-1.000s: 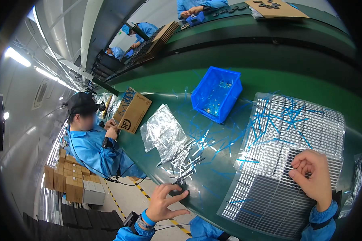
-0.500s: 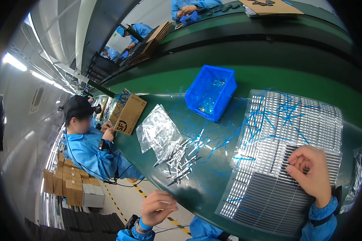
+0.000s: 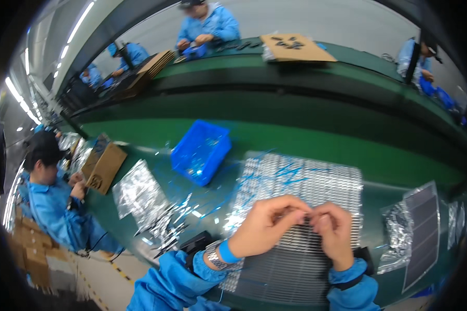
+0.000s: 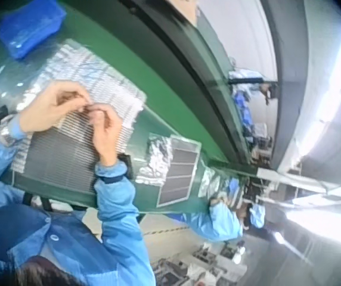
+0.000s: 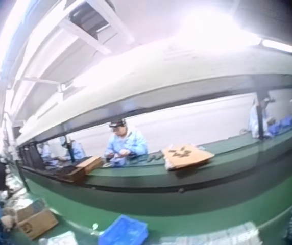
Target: The recorder is assembling small electronic components, specifically placing thin silver strips onto a grid.
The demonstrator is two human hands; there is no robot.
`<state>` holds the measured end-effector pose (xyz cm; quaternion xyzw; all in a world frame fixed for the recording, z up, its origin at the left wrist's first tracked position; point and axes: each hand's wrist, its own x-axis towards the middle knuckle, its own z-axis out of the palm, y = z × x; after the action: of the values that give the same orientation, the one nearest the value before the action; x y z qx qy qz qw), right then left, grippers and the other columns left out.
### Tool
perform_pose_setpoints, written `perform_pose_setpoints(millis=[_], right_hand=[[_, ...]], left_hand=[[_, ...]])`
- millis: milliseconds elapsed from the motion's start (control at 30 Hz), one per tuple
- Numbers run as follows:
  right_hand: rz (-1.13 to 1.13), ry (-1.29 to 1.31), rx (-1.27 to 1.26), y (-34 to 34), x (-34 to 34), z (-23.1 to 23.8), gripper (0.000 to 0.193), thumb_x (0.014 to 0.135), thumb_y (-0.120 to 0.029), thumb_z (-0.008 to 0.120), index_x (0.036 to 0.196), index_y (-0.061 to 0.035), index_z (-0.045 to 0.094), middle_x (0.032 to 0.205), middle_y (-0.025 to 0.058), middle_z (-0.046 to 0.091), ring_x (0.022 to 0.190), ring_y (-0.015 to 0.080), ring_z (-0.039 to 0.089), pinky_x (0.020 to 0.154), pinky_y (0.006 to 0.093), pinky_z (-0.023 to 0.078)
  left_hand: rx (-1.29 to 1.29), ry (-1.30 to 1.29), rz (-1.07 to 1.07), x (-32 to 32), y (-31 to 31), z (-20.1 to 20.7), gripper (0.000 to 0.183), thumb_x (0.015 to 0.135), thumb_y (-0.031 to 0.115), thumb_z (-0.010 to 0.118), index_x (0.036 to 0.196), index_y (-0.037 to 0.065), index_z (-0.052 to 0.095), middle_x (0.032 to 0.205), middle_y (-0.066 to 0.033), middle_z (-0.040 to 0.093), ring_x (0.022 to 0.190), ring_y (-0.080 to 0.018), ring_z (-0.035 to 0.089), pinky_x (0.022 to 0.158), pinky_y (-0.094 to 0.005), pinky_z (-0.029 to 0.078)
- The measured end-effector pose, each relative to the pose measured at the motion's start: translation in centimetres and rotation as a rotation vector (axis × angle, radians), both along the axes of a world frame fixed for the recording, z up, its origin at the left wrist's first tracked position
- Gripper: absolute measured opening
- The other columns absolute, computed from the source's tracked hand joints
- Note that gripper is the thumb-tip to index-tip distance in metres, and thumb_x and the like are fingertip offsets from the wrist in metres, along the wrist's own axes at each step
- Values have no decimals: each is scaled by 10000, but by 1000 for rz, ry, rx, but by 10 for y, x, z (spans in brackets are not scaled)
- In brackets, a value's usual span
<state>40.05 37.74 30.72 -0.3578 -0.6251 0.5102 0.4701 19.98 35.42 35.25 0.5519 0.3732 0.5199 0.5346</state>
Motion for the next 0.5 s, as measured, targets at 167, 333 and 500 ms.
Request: perform_pose_setpoints(millis=[167,333,500], right_hand=[[-59,-67,9,2,-7,10,139,935,-117,737,965,14,704,820,59,675,689,89,593,598,236,470],[37,-342,123,7,-3,25,100,887,-102,761,938,-27,719,791,57,661,646,129,601,561,263,462],[80,-384,161,7,-7,24,101,888,-78,749,932,-10,690,857,75,667,660,127,612,561,256,472]], left_hand=[[-88,139,-85,-12,-4,-25,419,1004,-6,569,1419,41,536,992,-89,709,939,-129,700,820,-266,557],[-104,189,-90,-11,-4,-15,384,990,-12,588,1371,29,568,1007,-105,717,970,-159,724,817,-293,592],[66,261,-43,-13,-3,-26,329,940,20,690,1266,25,641,1039,-119,725,932,-193,741,787,-300,596]])
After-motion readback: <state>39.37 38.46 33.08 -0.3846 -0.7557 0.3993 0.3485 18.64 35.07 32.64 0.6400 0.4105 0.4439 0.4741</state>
